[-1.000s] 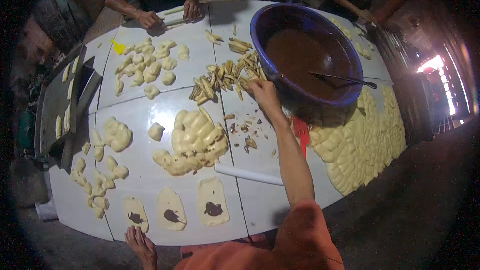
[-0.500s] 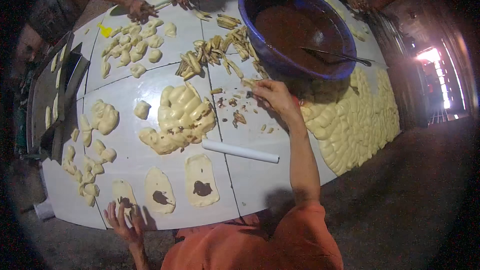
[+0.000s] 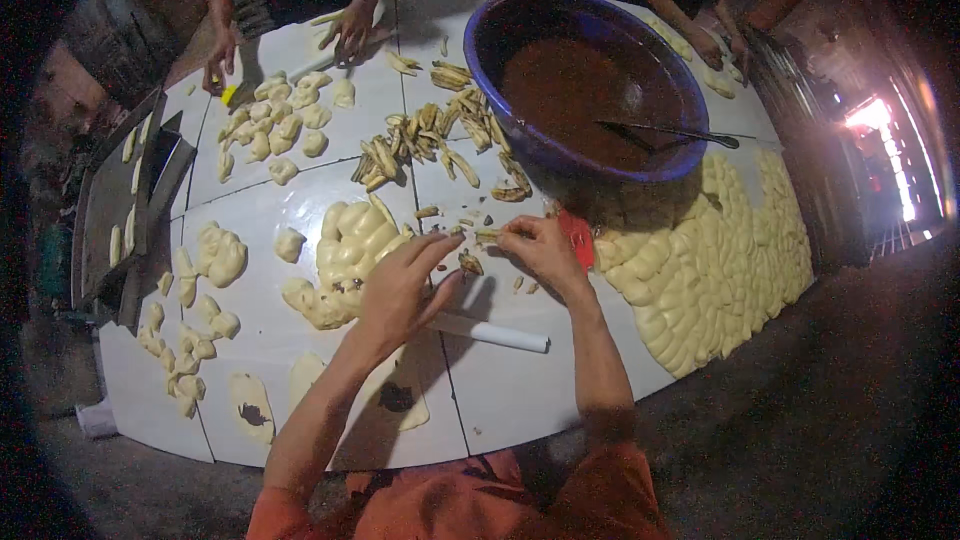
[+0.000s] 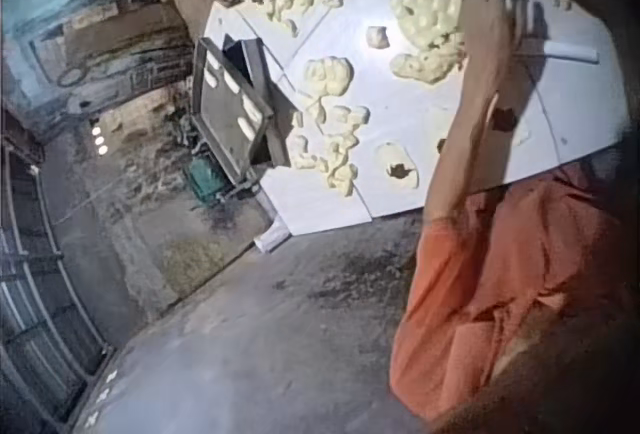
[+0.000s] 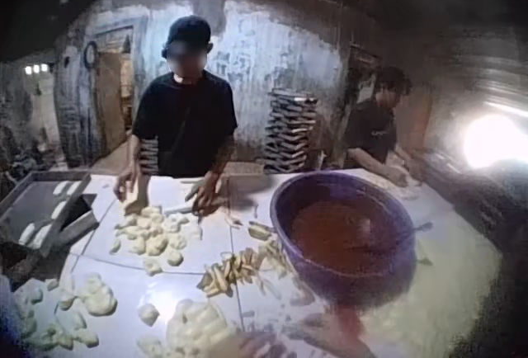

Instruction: The person prepares bread dough by pulling pieces from a large mass, rolling them flat with a tube, applying a brown spread, adding banana pieces, and rolling them into cylinders. The person then places the dough cylinders onto a metal tray.

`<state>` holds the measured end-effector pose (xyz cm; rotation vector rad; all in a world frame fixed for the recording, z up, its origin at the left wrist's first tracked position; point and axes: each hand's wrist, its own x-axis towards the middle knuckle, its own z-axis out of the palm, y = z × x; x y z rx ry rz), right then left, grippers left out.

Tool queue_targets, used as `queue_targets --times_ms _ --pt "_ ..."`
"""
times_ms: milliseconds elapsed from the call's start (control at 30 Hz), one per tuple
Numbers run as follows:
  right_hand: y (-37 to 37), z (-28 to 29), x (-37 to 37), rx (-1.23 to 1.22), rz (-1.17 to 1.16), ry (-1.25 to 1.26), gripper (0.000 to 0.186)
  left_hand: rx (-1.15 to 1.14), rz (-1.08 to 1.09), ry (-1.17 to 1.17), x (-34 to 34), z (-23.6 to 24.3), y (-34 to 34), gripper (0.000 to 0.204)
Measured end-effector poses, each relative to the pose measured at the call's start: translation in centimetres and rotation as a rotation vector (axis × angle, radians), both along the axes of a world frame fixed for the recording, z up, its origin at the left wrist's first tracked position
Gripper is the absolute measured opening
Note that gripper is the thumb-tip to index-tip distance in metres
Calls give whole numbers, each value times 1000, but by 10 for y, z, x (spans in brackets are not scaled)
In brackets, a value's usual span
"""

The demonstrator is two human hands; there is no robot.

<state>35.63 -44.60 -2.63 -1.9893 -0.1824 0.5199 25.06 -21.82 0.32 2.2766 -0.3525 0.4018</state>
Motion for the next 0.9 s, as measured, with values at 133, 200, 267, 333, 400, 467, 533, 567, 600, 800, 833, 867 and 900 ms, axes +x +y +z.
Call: queue_targets --times_ms 133,200,267,333,400,467,533,567,600,800,833,867,900 --pt "-2 -8 2 91 72 -50 21 107 -99 213 55 -8 -25 36" --pt "-5 -7 3 96 86 -58 22 133 -125 276 68 -9 -27 34" --pt "-10 -13 5 78 89 -71 22 120 -134 231 71 -23 -29 29" --pt "-10 -17 8 17 104 -142 25 148 -138 245 75 -32 -30 29" --pt "-9 -14 5 -73 109 -175 25 189 -108 234 75 -37 -32 26" --pt "-3 -3 3 -201 129 -223 28 215 -107 276 78 -40 -30 24" --pt "-4 -10 1 -147 89 -199 27 266 -102 324 80 -41 -32 20" --pt "-7 -15 1 -96 41 -180 26 265 -102 326 79 -41 -33 20" --pt "-12 -21 1 -44 45 -158 25 228 -91 292 78 -40 -34 20" --pt "-27 -15 -2 176 -29 166 25 227 -48 234 78 -60 -29 22" --pt "-29 -8 -5 238 -84 234 25 224 -52 236 77 -59 -30 22" --pt "-26 5 -7 157 -152 231 26 258 -42 143 75 -59 -32 23" --pt "-28 3 -7 152 -157 233 26 290 -32 50 74 -58 -34 24"
